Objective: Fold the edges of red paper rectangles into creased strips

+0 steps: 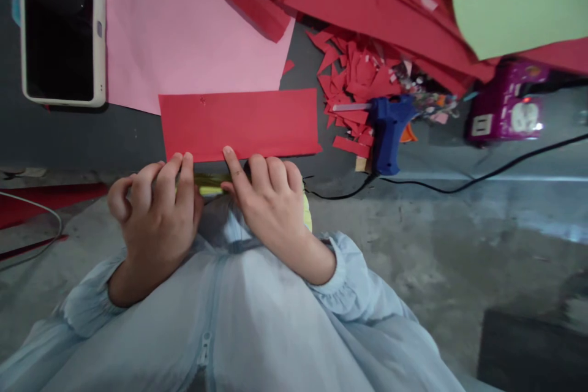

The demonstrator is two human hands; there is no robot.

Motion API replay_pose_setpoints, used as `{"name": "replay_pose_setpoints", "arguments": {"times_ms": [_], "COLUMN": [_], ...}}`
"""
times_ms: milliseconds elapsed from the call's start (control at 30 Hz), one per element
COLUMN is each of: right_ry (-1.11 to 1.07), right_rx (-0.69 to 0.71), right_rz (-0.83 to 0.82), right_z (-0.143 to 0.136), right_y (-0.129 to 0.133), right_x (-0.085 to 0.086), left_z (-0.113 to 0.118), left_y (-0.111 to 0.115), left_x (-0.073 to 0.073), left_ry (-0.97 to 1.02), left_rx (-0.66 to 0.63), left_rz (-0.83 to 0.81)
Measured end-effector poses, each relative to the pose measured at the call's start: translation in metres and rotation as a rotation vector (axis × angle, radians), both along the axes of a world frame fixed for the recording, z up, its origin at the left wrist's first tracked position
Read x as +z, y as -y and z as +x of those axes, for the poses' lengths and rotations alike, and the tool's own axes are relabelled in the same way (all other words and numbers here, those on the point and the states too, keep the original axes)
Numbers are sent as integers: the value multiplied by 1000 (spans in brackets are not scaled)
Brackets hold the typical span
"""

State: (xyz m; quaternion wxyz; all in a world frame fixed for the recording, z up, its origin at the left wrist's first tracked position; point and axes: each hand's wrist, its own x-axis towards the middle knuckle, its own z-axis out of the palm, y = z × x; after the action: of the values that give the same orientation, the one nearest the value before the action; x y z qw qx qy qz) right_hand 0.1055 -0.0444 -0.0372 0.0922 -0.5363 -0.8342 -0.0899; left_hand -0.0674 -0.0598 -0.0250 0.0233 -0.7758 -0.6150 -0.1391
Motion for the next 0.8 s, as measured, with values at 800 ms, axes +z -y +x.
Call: {"name": "replay_pose_setpoints", "arguments": {"times_ms": [800], "right_ry": [71], "right_rx": [-155], "right_rz": [5], "right_z": [27], "right_y": [3], "right_x": [-5], "left_z": [40], "left_y": [-20], "left_x": [-16], "left_ry": [-173], "left_rx": [-306], "left_rz": [280]}}
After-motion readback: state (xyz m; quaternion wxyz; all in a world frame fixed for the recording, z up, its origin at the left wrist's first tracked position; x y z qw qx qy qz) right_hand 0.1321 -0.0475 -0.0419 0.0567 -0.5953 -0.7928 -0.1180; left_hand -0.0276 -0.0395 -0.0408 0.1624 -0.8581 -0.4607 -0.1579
